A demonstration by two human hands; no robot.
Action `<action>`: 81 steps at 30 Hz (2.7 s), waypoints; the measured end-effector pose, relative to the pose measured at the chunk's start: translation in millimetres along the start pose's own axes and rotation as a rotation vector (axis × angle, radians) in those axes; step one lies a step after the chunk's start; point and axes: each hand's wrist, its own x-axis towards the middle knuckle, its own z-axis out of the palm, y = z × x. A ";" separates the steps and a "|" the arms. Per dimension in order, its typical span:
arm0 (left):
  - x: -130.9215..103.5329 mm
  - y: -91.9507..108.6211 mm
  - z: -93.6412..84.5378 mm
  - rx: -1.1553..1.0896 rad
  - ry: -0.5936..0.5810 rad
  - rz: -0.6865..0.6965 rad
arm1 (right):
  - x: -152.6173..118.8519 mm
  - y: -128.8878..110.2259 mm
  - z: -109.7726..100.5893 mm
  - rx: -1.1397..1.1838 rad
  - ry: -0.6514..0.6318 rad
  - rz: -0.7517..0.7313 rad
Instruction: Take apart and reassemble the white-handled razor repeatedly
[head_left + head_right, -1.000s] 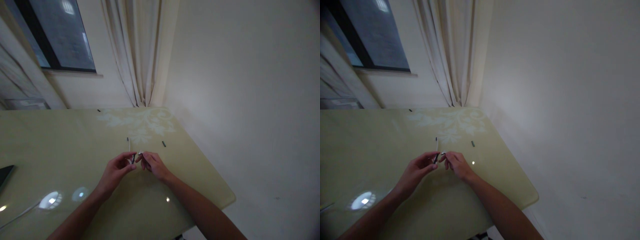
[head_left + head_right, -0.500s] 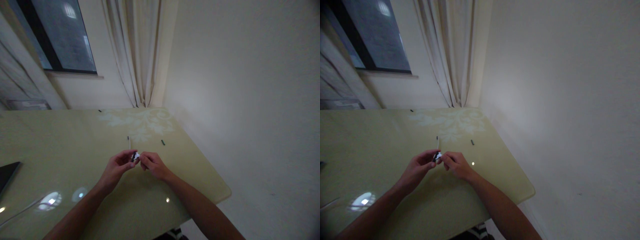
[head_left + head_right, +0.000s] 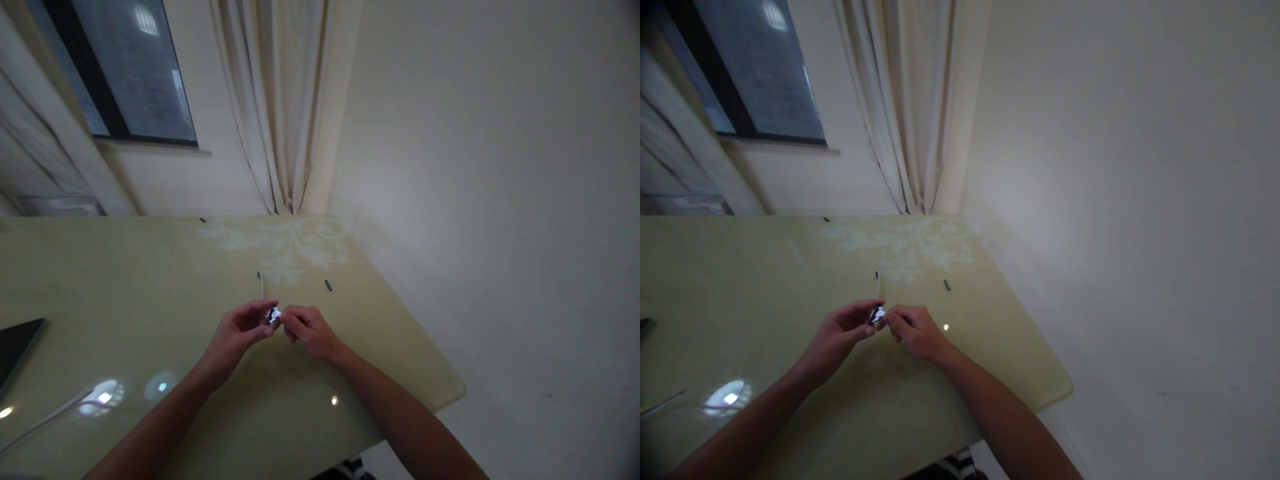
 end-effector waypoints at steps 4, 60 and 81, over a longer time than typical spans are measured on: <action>-0.6 3.1 0.0 0.040 0.002 0.010 | -0.4 1.4 -2.5 -0.032 -0.023 -0.010; 32.6 3.6 -20.7 1.541 0.088 0.061 | 13.1 58.9 -133.1 -0.387 0.851 0.280; 56.8 4.1 86.4 1.308 -0.089 0.326 | 30.9 36.5 -66.7 -0.240 0.501 0.065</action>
